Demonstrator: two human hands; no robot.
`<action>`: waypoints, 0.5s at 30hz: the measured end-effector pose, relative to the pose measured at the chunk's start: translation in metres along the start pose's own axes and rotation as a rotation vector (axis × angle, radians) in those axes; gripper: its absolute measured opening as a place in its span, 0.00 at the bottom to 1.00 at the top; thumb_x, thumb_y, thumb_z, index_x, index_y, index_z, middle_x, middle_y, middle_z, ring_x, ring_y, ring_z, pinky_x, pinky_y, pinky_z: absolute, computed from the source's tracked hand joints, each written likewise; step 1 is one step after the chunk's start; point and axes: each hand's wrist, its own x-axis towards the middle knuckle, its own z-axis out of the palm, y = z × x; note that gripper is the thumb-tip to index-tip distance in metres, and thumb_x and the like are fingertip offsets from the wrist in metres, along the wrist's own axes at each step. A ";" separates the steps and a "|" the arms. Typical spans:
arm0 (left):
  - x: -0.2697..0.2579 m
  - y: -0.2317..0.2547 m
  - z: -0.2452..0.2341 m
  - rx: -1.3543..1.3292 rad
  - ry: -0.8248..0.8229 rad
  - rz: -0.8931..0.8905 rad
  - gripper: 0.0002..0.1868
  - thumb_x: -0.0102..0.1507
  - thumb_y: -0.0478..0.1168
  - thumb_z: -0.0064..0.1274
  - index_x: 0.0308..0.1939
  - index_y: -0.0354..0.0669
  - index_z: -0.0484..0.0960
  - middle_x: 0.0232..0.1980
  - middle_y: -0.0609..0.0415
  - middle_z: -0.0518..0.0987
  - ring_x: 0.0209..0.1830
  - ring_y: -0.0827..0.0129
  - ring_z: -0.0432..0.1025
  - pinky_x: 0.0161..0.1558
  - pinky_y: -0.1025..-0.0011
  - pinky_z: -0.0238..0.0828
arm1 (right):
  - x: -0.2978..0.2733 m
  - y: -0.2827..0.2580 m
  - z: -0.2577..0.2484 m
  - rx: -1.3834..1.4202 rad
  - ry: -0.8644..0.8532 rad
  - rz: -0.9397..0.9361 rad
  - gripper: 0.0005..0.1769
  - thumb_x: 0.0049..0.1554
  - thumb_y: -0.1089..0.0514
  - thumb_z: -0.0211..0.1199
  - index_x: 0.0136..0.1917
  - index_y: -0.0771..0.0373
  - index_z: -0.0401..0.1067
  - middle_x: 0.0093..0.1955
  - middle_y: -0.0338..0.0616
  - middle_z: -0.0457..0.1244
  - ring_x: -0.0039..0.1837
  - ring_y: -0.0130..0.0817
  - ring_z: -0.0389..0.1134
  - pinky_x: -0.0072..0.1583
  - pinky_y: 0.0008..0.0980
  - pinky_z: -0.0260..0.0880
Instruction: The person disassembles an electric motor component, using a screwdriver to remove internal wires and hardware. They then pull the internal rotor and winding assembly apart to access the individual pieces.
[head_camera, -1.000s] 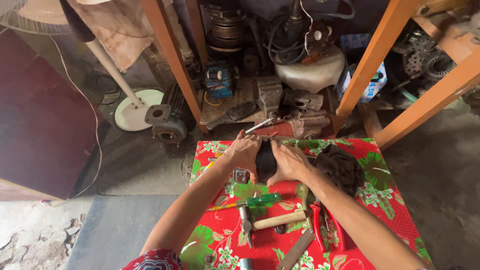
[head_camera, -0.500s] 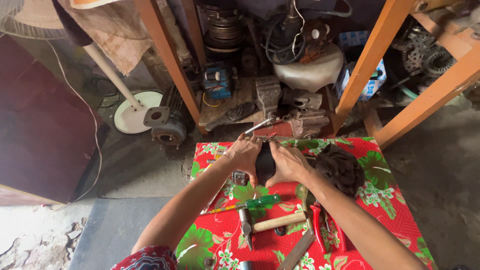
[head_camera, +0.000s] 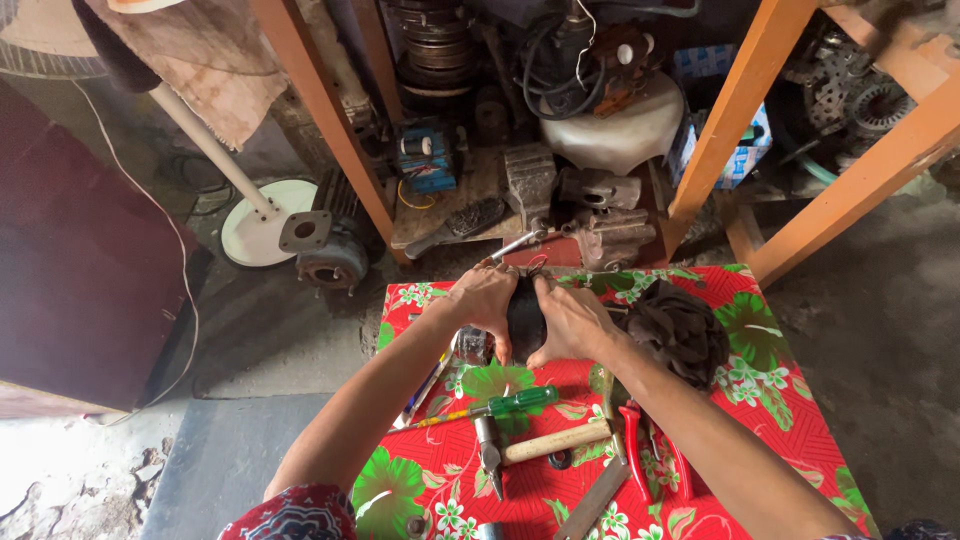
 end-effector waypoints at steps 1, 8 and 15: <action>0.000 -0.001 0.000 -0.005 -0.039 -0.029 0.51 0.21 0.59 0.78 0.41 0.30 0.81 0.44 0.39 0.83 0.51 0.51 0.78 0.60 0.63 0.70 | 0.000 0.000 0.001 0.009 0.019 -0.009 0.59 0.26 0.36 0.85 0.56 0.73 0.59 0.44 0.62 0.68 0.49 0.58 0.73 0.50 0.46 0.74; -0.004 0.001 0.004 0.017 0.031 -0.027 0.59 0.21 0.60 0.80 0.47 0.26 0.76 0.49 0.38 0.81 0.54 0.50 0.76 0.68 0.63 0.60 | 0.000 0.002 0.004 0.016 0.012 -0.010 0.58 0.26 0.37 0.85 0.56 0.74 0.59 0.42 0.62 0.68 0.46 0.57 0.73 0.49 0.45 0.75; -0.006 0.004 0.006 0.035 0.036 -0.023 0.60 0.23 0.61 0.79 0.50 0.27 0.76 0.53 0.38 0.80 0.60 0.52 0.73 0.73 0.62 0.51 | 0.008 0.004 -0.002 0.056 -0.012 -0.011 0.57 0.24 0.38 0.86 0.53 0.73 0.60 0.42 0.63 0.68 0.47 0.56 0.73 0.49 0.45 0.74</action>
